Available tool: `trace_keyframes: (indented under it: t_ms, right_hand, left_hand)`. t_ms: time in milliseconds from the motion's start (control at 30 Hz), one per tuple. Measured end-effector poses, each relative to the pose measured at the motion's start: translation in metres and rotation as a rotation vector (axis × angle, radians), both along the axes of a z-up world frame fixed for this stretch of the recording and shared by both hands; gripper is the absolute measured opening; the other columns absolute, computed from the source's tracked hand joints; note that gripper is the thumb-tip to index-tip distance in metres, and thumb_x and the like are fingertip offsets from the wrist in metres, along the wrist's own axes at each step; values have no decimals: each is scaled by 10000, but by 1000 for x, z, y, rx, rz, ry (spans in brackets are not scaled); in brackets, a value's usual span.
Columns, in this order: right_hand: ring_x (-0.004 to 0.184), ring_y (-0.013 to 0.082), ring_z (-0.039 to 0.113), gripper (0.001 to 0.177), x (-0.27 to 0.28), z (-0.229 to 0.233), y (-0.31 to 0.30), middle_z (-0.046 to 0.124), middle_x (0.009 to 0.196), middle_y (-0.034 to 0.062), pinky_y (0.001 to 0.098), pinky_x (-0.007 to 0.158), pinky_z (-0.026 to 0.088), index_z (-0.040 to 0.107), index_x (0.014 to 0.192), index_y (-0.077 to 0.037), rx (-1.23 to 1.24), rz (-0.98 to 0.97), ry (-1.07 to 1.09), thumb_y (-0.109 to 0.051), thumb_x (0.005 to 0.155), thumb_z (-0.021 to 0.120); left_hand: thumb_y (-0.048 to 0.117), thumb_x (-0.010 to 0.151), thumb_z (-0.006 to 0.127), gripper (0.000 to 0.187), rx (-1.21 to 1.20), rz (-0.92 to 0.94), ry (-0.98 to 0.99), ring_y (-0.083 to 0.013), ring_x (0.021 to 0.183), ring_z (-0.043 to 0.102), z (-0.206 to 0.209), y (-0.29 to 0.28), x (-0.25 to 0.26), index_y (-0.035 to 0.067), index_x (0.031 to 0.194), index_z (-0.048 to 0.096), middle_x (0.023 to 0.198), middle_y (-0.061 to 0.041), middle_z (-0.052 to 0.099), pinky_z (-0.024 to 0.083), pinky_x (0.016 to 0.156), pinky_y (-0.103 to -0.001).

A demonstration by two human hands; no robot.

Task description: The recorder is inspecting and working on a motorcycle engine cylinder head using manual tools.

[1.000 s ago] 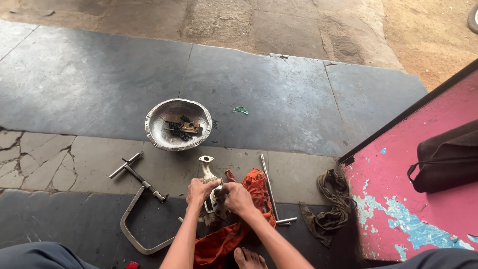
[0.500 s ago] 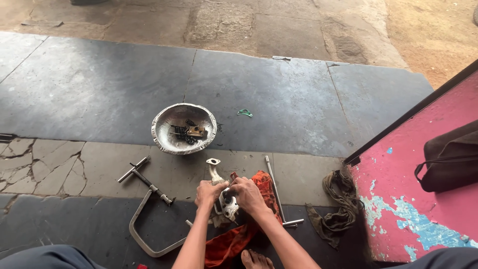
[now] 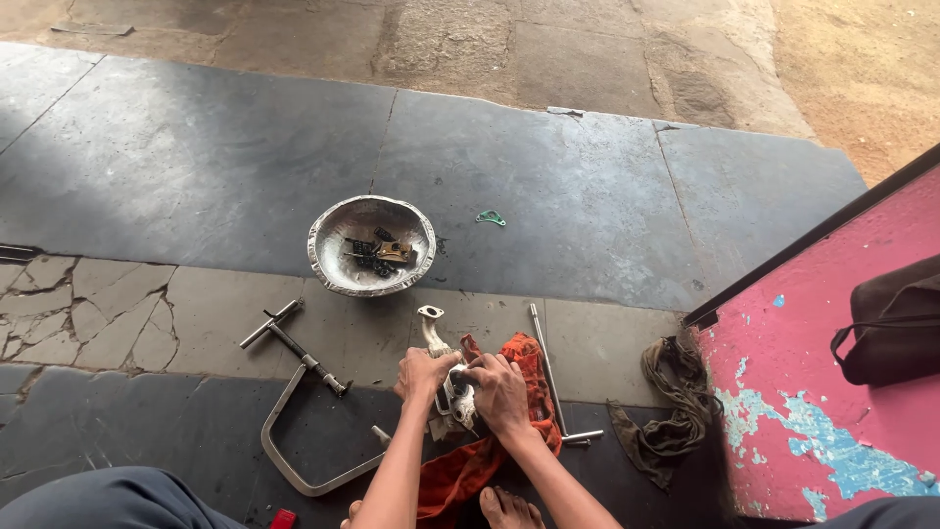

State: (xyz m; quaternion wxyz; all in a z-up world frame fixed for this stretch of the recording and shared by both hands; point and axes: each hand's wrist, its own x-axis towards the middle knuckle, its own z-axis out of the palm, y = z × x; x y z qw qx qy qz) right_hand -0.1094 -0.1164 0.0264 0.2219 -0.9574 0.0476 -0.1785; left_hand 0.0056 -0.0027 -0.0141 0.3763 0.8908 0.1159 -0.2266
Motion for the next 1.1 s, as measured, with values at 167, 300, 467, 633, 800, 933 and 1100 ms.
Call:
trace_keyframes:
  t_ms: [167,300,467,633,800,933,1100]
  right_hand:
    - [941,213,662,283,2,-4,4,735,966,19,374,808,470,821,946,-127,-29,-35,0,-7,839,587]
    - [889,260,652,223,3,-3,13,710,926,72,413,755,458,787,853,-87,-117,-89,58,-97,886,567]
    - [894,279,650,220,19,-29,9,695,907,126,433,806,458,727,798,-68,-236,-129,218,-103,905,538]
    - [921,315,660,176,30,-30,4,696,908,144,468,826,479,727,810,-54,-174,-70,272,-93,898,580]
    - [980,294,708,242,37,-11,-4,764,1064,132,428,900,536,821,1066,-183,281,-240,726,-256,837,789]
    - [945,275,756,295,34,-33,-9,832,1041,137,428,859,583,800,1107,-141,918,-339,570,-253,835,788]
    - [980,230,760,288,28,-31,-6,796,1013,94,354,908,565,836,1053,-172,570,-461,595,-301,797,801]
  left_hand:
    - [549,590,884,812,7,20,-31,-319,1145,692,-10,-4,0,98,1236,688,1237,-137,716,520,969,-468]
    - [534,575,899,720,8,46,-67,-332,1091,707,-17,-8,-1,99,1124,730,1164,-136,739,523,932,-488]
    - [531,609,871,534,16,20,-39,-322,987,752,-2,-9,-4,78,879,791,1036,-123,785,560,860,-478]
    - [526,621,879,518,34,11,-38,-332,971,746,5,-1,-4,93,889,785,1033,-127,776,567,825,-473]
    - [551,646,842,508,-46,-26,3,-314,957,767,21,9,-8,137,939,822,994,-107,803,566,830,-474]
    - [553,649,854,514,-59,4,-27,-325,964,758,17,12,-9,144,958,823,1001,-115,790,556,838,-478]
    - [539,659,836,502,-85,0,-14,-325,974,765,19,11,-11,142,965,825,994,-114,809,550,869,-477]
